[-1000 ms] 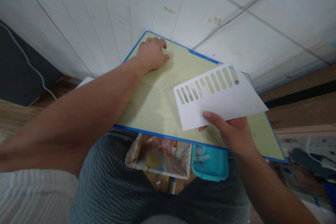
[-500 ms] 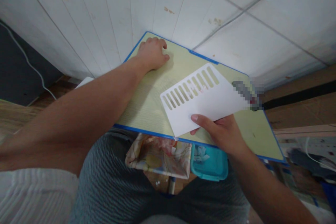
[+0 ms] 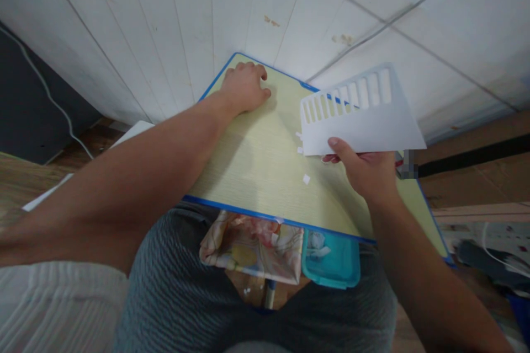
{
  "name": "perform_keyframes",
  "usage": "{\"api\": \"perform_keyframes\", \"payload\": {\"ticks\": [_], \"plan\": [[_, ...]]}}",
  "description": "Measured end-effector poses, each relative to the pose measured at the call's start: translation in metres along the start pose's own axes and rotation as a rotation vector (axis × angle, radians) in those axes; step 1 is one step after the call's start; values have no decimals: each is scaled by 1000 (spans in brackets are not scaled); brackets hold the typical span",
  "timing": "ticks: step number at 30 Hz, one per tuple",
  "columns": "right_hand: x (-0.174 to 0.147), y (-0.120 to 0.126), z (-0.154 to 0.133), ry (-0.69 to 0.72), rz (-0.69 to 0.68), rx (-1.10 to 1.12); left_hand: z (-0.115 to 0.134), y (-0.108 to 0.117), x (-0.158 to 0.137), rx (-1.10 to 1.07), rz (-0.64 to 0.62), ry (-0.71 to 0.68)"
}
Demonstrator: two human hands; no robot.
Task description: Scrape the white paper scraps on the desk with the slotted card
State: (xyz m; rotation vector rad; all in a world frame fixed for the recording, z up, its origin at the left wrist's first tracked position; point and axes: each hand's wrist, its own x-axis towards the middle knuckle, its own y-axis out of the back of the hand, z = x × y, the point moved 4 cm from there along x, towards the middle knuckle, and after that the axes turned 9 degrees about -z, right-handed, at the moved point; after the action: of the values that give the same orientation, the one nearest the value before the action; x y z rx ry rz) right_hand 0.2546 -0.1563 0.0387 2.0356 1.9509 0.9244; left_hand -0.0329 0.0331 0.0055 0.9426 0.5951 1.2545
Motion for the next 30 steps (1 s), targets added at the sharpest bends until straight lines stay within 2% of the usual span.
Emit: {"api": "perform_keyframes", "payload": {"ticks": [4, 7, 10, 15, 23, 30], "plan": [[13, -6, 4, 26, -34, -55, 1, 1, -3, 8, -8, 10], [18, -7, 2, 96, -97, -127, 3, 2, -6, 29, -20, 16], [20, -9, 0, 159, -103, -167, 3, 2, -7, 48, -32, 20], [20, -14, -2, 161, -110, -140, 2, 0, -5, 88, -28, 18], [-19, 9, -10, 174, -221, -186, 11, 5, -10, 145, -21, 35], [-56, 35, -10, 75, -230, -169, 7, 3, -8, 126, -13, 41]]}}
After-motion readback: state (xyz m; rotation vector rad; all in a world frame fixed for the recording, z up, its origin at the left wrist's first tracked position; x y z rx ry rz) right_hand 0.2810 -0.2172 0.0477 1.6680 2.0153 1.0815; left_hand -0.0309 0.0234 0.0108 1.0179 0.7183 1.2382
